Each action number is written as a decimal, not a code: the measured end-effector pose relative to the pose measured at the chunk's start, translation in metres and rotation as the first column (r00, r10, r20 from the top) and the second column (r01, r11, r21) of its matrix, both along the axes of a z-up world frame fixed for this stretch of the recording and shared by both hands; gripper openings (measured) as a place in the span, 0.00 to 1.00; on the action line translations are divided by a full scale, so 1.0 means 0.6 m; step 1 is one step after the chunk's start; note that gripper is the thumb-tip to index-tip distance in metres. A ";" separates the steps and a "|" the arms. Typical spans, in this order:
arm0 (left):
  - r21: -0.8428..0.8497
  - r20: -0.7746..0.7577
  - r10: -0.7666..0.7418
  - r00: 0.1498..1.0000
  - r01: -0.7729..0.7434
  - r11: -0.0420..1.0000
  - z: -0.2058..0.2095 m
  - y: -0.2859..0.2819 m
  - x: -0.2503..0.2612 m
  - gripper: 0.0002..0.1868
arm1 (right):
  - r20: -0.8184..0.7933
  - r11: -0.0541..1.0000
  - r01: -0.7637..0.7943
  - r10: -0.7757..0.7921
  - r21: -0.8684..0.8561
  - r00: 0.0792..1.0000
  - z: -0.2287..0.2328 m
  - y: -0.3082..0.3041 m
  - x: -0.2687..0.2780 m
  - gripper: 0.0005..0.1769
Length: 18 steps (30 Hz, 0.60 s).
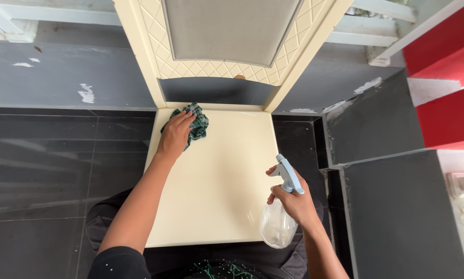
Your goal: The person cleans a chair using a cloth and a spray bottle, wiping the seat and the backrest.
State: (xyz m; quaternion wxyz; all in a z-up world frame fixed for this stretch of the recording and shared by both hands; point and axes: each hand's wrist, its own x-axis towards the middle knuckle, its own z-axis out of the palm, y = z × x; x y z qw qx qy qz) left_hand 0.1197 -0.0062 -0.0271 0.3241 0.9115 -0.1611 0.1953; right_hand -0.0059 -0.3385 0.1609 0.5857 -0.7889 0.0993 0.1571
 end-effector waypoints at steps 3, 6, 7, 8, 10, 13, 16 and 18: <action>0.048 0.085 -0.115 0.990 0.112 0.993 -0.005 -0.036 -0.011 0.18 | 0.107 0.998 0.030 -0.035 0.050 0.994 0.000 0.000 -0.002 0.26; 0.040 0.122 -0.444 0.888 0.443 0.896 -0.012 -0.095 -0.095 0.15 | 0.143 0.995 0.048 -0.059 0.084 0.988 -0.004 0.002 0.001 0.26; 0.037 0.087 -0.476 0.875 0.474 0.880 -0.011 -0.098 -0.112 0.14 | 0.144 0.994 0.045 -0.059 0.100 0.988 -0.006 0.005 0.002 0.26; 0.032 0.053 -0.506 0.861 0.505 0.862 -0.010 -0.099 -0.126 0.14 | 0.146 0.992 0.042 -0.059 0.116 0.988 -0.007 0.007 0.002 0.26; 0.053 0.049 -0.492 0.869 0.489 0.871 -0.010 -0.087 -0.122 0.15 | 0.137 0.991 0.028 -0.046 0.132 0.990 -0.009 0.012 0.005 0.25; 0.122 0.075 -0.279 0.957 0.269 0.956 -0.006 -0.031 -0.044 0.18 | 0.106 0.992 0.008 -0.021 0.130 0.994 -0.014 0.014 0.004 0.25; -0.006 -0.019 -0.033 0.999 0.033 0.999 0.005 -0.007 -0.013 0.19 | 0.120 0.989 0.000 -0.018 0.151 0.993 -0.019 0.016 0.000 0.27; -0.037 -0.005 -0.032 0.999 0.032 0.999 0.006 -0.013 -0.013 0.18 | 0.164 0.983 -0.005 -0.025 0.181 0.986 -0.022 0.015 -0.005 0.29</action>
